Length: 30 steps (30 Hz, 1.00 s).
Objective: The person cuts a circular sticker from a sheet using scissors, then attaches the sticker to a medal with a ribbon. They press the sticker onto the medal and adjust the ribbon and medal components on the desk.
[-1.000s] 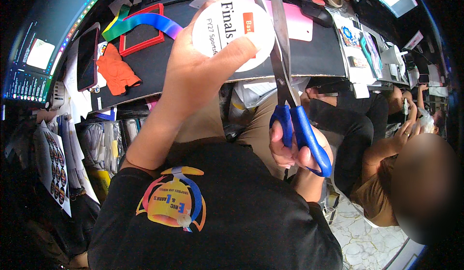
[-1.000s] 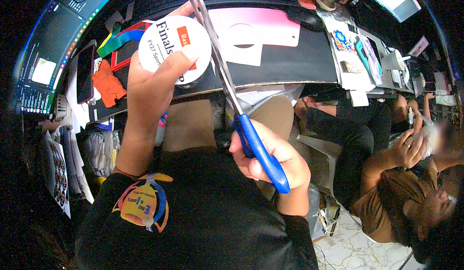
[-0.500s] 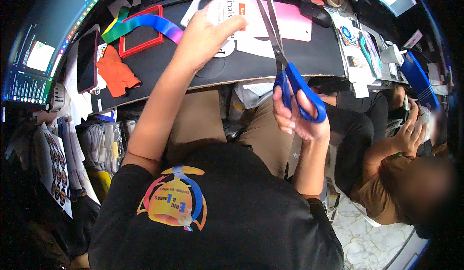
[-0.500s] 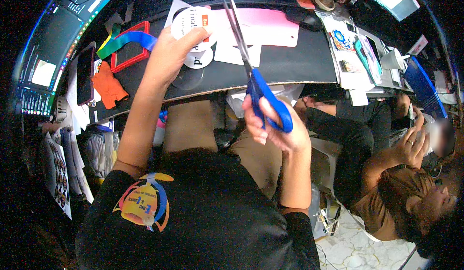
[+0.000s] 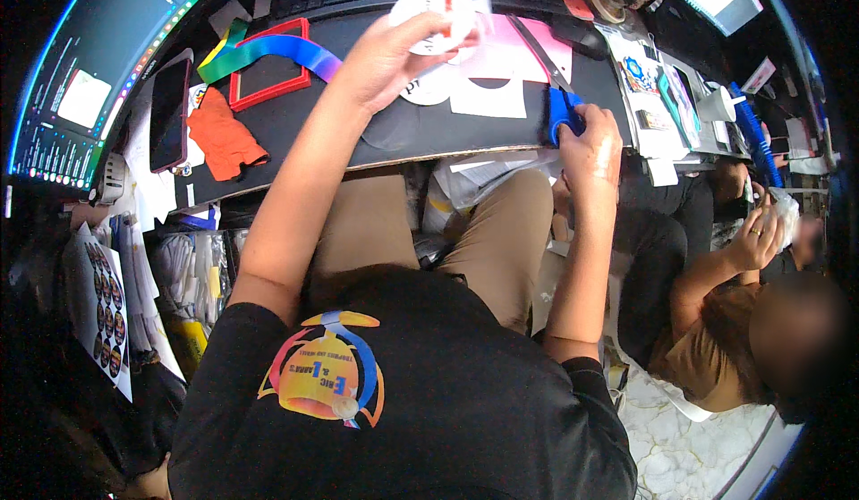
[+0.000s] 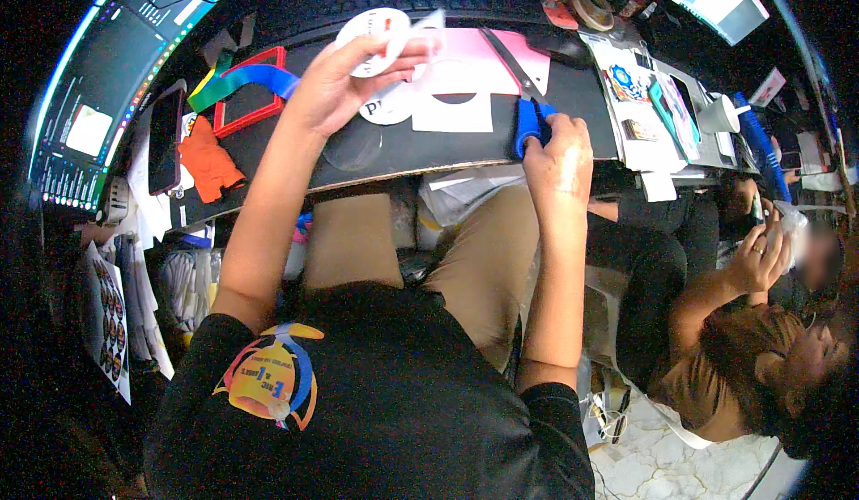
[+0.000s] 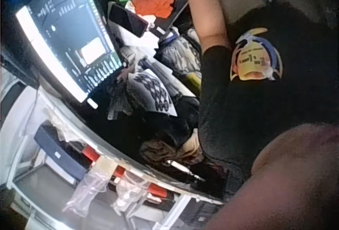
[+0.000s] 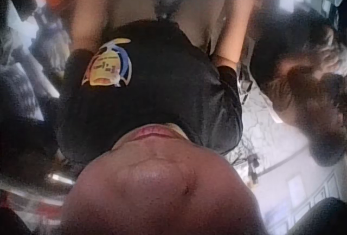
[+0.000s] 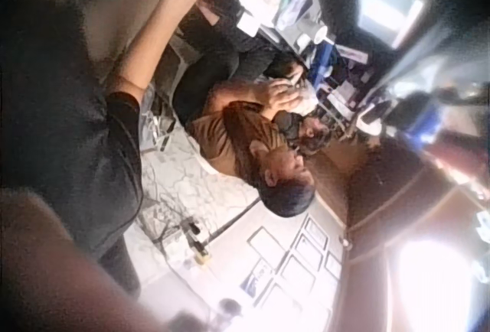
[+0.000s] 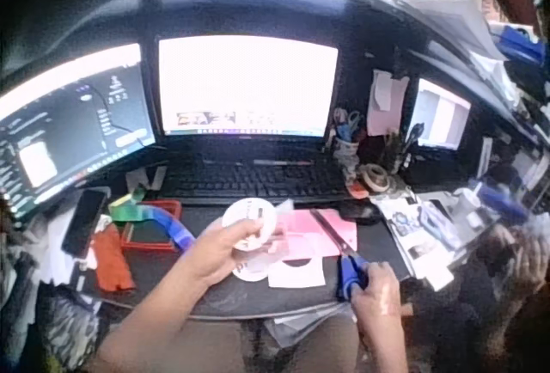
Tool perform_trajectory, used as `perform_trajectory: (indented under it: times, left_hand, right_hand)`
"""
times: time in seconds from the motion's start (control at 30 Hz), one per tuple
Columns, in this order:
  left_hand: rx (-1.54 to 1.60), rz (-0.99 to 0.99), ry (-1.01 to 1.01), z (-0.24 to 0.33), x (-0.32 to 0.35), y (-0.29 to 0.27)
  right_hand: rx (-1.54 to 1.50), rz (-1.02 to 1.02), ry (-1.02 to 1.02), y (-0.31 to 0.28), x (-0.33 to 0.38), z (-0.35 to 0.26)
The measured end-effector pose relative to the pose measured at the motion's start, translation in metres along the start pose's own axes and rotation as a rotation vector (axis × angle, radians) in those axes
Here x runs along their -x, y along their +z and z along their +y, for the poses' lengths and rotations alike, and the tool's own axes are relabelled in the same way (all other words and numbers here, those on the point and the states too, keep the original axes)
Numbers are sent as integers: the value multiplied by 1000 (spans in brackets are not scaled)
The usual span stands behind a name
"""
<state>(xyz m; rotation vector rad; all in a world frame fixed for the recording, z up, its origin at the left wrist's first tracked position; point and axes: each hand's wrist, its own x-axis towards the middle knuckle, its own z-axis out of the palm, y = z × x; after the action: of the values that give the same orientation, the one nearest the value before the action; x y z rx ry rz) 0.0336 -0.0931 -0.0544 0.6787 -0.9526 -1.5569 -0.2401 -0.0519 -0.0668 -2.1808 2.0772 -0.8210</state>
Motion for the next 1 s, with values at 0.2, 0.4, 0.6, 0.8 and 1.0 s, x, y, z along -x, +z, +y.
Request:
perform_trajectory:
  times: [0.2,0.4,0.6,0.8,1.0]
  left_hand:
    - [-591,98,-54,2,-3,1]
    - [-498,197,-93,-18,10,-8]
    - [-372,177,-146,-22,12,-15]
    - [-633,141,-119,-27,13,-1]
    - [-930,51,-113,-33,6,-1]
  right_hand:
    - [-190,167,-223,21,-2,-36]
    - [8,-201,-108,32,-16,-73]
    - [-25,-276,-81,29,-15,-74]
    - [-260,-197,61,47,-27,-59]
    - [-264,-218,102,61,-50,-51]
